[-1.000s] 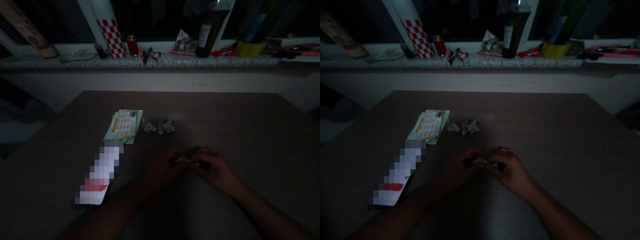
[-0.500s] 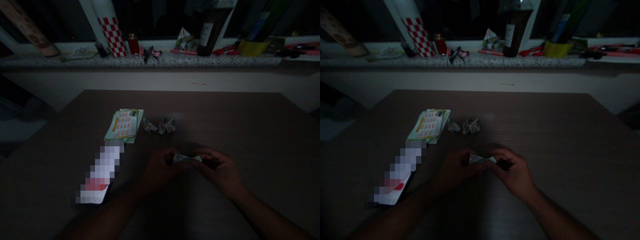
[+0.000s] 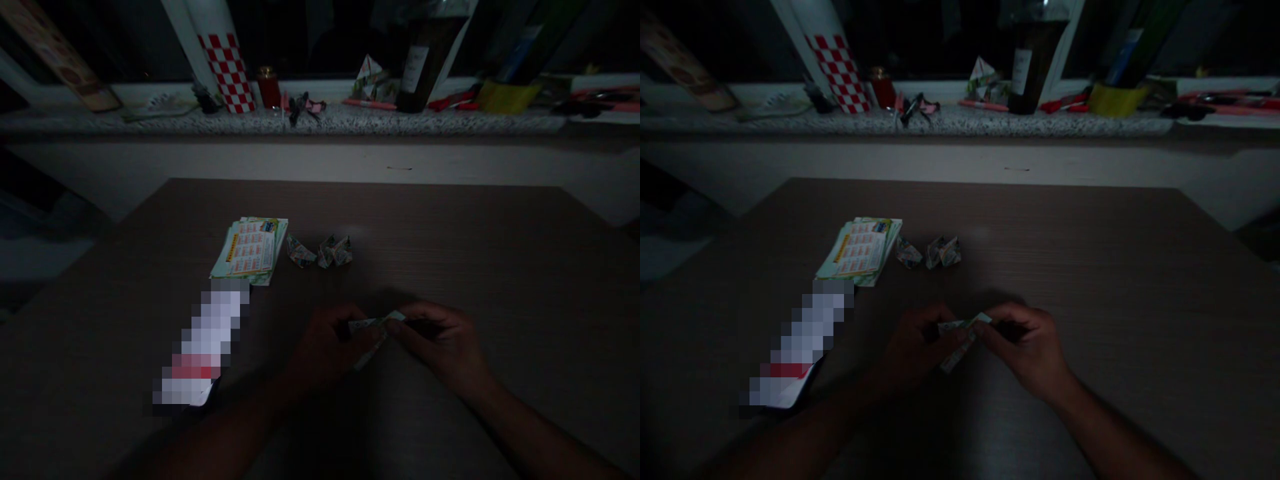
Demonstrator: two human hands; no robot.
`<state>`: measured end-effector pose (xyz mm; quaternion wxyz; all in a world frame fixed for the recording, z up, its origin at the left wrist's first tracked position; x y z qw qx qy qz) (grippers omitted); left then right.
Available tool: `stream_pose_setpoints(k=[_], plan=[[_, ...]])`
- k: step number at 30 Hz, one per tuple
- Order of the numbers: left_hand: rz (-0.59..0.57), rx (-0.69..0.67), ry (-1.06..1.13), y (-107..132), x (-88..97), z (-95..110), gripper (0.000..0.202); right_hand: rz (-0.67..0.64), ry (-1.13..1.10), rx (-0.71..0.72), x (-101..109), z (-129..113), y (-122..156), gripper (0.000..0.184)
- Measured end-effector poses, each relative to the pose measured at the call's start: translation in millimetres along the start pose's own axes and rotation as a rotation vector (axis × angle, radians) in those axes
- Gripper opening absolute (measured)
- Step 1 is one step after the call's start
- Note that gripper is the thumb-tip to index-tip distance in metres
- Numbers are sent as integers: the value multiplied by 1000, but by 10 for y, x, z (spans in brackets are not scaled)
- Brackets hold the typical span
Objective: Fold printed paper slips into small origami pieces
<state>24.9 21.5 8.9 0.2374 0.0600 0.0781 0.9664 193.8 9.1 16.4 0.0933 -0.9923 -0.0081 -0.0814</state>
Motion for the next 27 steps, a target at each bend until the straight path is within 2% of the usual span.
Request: stream_pose_setpoints(k=[5, 8, 13, 17, 21, 24, 27], plan=[[32, -209, -268, 15, 6, 25, 16, -137, 43, -10, -36, 11, 14, 3], [21, -259, -324, 8, 5, 44, 13, -184, 42, -16, -54, 8, 31, 4], [30, -206, -294, 19, 14, 113, 16, -122, 44, -34, -59, -10, 37, 8], [72, -127, -120, 18, 66, 93, 16, -92, 11, -75, -37, 10, 22, 9], [131, -45, 134, -36, 131, 20, 19, -166, 9, -90, -44, 46, 30, 9], [98, -9, 213, -62, 122, -2, 21, -248, -40, -104, -89, 66, 58, 11], [41, -2, 215, -52, 86, 7, 19, -257, -73, -117, -110, 78, 79, 13]])
Point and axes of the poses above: each hand's wrist, its own y-axis away from the middle knuckle, its own x-axis out of the back of the hand, z = x × y, the point moved 3 cm from there along -y, towards the middle knuckle, and after that the axes turned 2 degrees about -z, right-handed, at the moved point
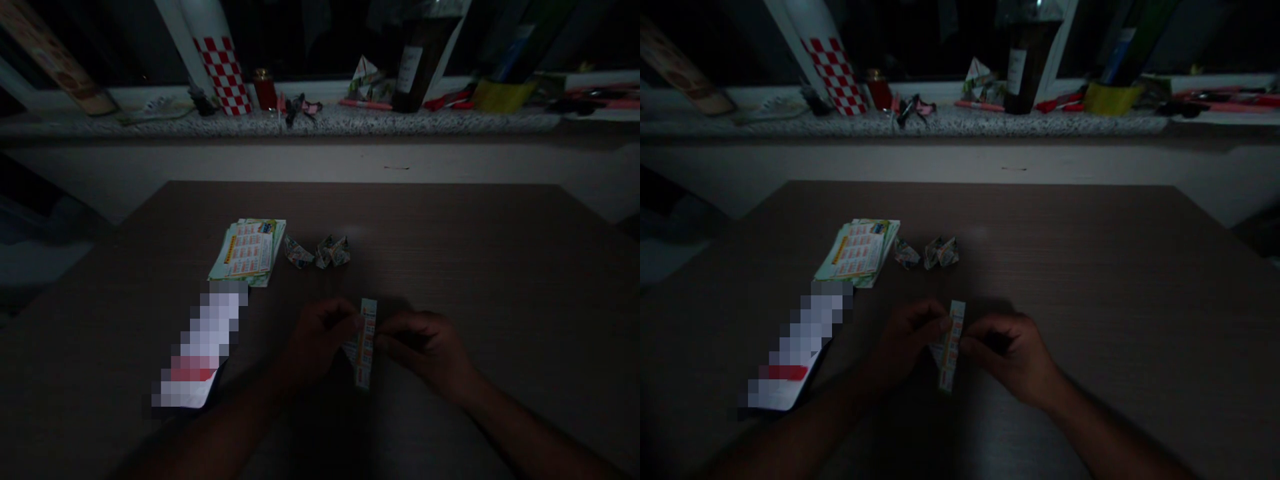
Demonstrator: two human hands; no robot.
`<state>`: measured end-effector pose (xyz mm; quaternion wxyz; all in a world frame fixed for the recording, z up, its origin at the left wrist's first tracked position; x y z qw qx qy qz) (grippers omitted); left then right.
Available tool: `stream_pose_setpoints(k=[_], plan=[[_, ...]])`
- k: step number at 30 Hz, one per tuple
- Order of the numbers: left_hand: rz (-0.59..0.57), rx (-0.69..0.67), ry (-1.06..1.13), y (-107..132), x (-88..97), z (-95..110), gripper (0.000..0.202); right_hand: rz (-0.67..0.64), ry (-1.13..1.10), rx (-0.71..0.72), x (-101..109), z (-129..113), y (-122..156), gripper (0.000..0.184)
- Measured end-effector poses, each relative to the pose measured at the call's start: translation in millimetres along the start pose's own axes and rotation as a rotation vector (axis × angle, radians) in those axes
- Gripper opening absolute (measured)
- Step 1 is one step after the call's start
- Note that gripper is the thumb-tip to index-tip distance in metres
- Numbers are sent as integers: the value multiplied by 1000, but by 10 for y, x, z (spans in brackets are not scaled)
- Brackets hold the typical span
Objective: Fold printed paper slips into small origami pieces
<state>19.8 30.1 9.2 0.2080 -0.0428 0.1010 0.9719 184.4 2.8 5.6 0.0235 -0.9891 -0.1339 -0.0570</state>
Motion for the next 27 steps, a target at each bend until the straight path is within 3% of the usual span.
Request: stream_pose_setpoints(k=[13, 27], plan=[[-139, -52, -170, 51, -70, -19, 16, 102, -116, -60, 53, 18, -26, 28], [-163, -95, -258, 57, -106, -7, 12, 117, -105, -86, 29, -11, -40, 30]])
Point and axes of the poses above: each hand's wrist, its own y-axis away from the middle knuckle, its own x-axis out of the back of the hand, z = x × y, the point moved 3 cm from there along -y, towards the middle knuckle, and after that the axes turned 2 degrees about -z, right-handed, at the moved point
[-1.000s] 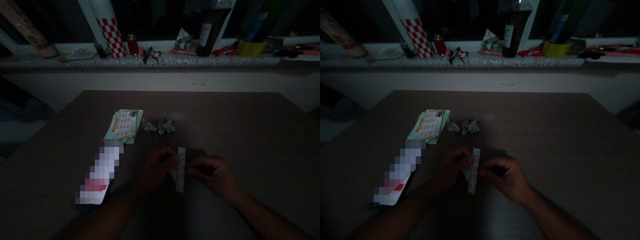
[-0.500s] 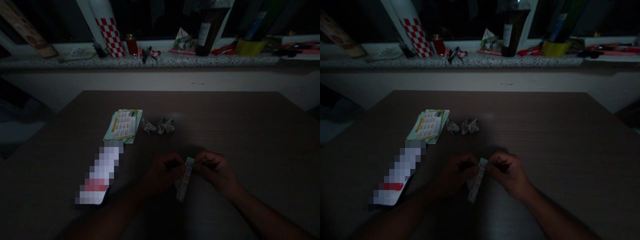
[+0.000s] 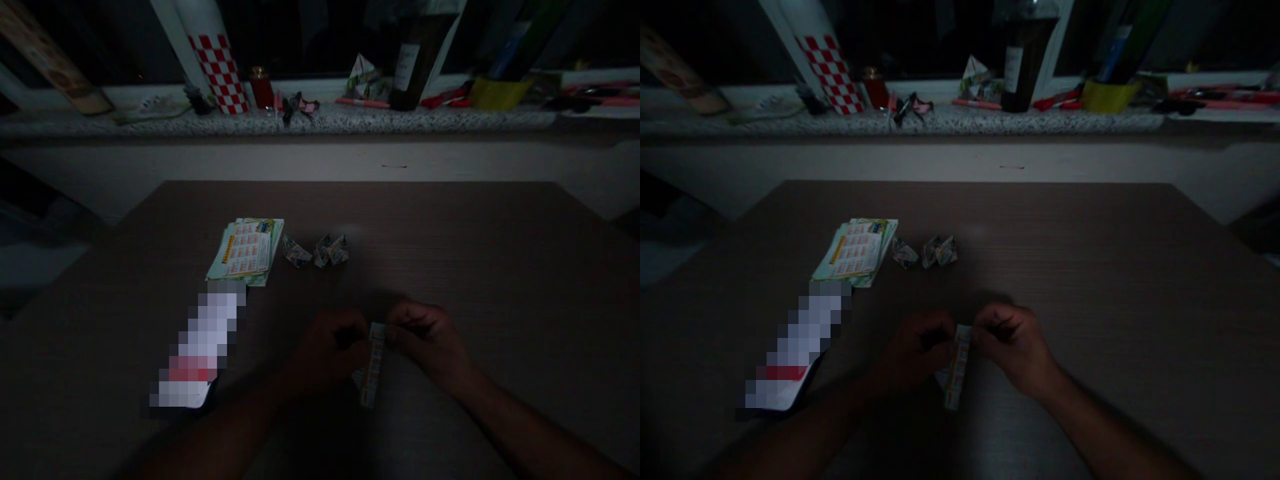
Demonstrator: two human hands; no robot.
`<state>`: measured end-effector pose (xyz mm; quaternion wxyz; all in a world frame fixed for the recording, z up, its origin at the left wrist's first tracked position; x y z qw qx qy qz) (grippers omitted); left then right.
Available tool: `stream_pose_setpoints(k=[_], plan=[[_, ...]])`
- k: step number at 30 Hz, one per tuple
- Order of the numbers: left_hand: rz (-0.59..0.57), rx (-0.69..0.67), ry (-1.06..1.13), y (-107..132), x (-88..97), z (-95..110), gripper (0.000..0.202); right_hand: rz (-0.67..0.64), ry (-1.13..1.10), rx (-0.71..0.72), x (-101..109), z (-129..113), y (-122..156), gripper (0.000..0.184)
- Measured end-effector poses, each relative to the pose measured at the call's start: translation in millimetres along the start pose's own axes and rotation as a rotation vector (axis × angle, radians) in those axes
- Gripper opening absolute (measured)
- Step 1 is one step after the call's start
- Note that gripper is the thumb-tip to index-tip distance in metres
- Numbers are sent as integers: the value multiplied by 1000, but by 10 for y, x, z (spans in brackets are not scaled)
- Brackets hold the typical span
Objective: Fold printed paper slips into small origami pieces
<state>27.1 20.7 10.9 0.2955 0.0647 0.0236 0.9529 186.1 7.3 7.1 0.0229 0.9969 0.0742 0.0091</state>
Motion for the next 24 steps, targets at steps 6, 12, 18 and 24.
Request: stream_pose_setpoints(k=[6, 12, 18, 24], plan=[[-14, -42, -71, -10, -11, -11, 14, 23, -14, -14, -3, 28, -5, 25], [62, -81, -200, 0, -40, 50, 22, 41, -38, -32, -18, 18, -30, 22], [229, -96, -156, 24, -14, 74, 21, -61, -74, -60, -152, 55, 18, 22], [379, -80, -88, 19, 32, 85, 21, -181, 3, -78, -260, 76, 62, 14]])
Point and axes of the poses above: each hand's wrist, its own y-axis away from the middle knuckle, its own x-axis out of the back of the hand, z = x × y, the point moved 3 cm from there along -y, towards the middle knuckle, and after that the axes turned 2 degrees about -z, right-handed, at the moved point
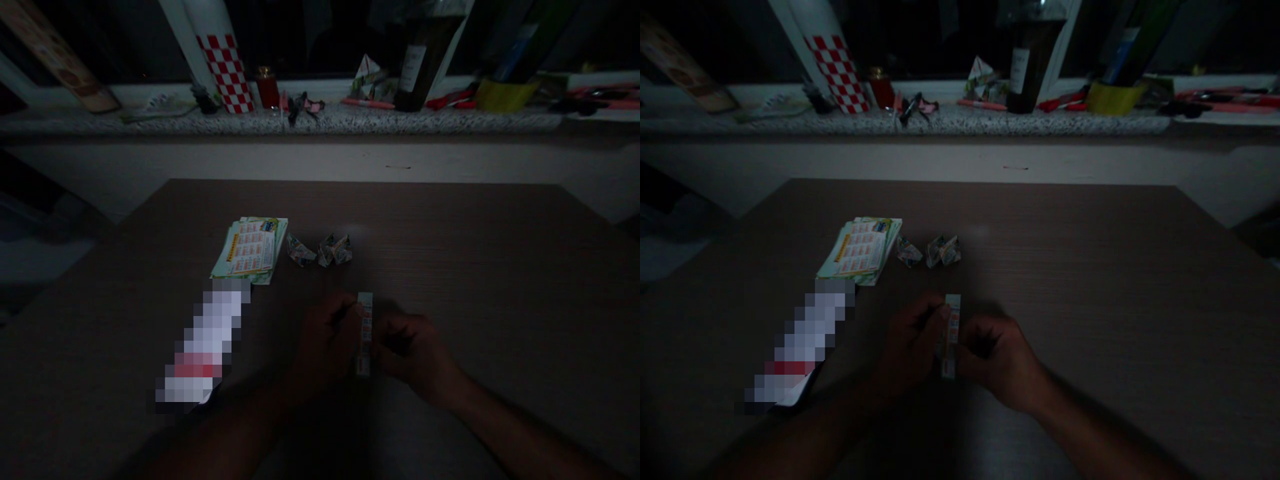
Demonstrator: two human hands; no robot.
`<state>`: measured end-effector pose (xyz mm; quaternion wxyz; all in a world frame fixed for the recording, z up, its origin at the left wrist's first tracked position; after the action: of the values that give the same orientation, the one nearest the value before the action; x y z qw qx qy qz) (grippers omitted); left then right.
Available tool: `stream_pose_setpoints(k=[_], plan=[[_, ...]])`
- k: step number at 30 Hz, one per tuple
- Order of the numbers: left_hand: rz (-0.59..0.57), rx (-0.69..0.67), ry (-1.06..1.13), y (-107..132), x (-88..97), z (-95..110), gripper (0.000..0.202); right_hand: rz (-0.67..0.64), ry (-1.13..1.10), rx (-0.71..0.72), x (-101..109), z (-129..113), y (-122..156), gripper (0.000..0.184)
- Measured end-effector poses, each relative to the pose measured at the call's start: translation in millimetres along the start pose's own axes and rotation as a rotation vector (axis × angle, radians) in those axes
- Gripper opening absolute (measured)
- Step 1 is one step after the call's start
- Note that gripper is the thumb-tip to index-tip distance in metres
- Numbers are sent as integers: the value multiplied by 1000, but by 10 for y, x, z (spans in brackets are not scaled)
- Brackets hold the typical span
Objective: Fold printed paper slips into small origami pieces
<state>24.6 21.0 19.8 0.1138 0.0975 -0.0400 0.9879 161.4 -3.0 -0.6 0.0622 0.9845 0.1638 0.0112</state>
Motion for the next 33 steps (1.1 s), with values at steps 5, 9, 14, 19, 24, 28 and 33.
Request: stream_pose_setpoints(k=[5, 9, 14, 19, 24, 28, 33], plan=[[180, -7, 45, -11, 65, 13, 21, -56, 138, -25, -40, 32, 14, 12], [211, 28, 89, -47, 101, -17, 20, -111, 166, -18, -48, 40, 26, 14], [213, 102, 137, -101, 152, -69, 20, -68, 147, 30, 56, -21, 2, 9], [-52, 0, -10, -72, 63, -39, 17, 109, -81, 107, 221, -54, -46, 9], [-172, -180, -185, -58, 25, -24, 17, 163, -173, 125, 250, -42, -62, 10], [-114, -357, -178, -59, 58, 9, 9, 195, -182, 160, 276, -51, -51, 7], [-52, -567, -295, -33, 80, 64, 4, 238, -125, 176, 283, -92, -34, 5]])
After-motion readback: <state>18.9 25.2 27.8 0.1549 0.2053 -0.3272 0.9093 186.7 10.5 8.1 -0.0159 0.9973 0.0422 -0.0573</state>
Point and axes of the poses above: each hand's wrist, its own y-axis away from the middle knuckle, its own x-axis out of the back of the hand, z = x × y, the point moved 3 cm from there along -y, towards the middle knuckle, and after that the axes turned 2 degrees about -z, right-handed, at the moved point
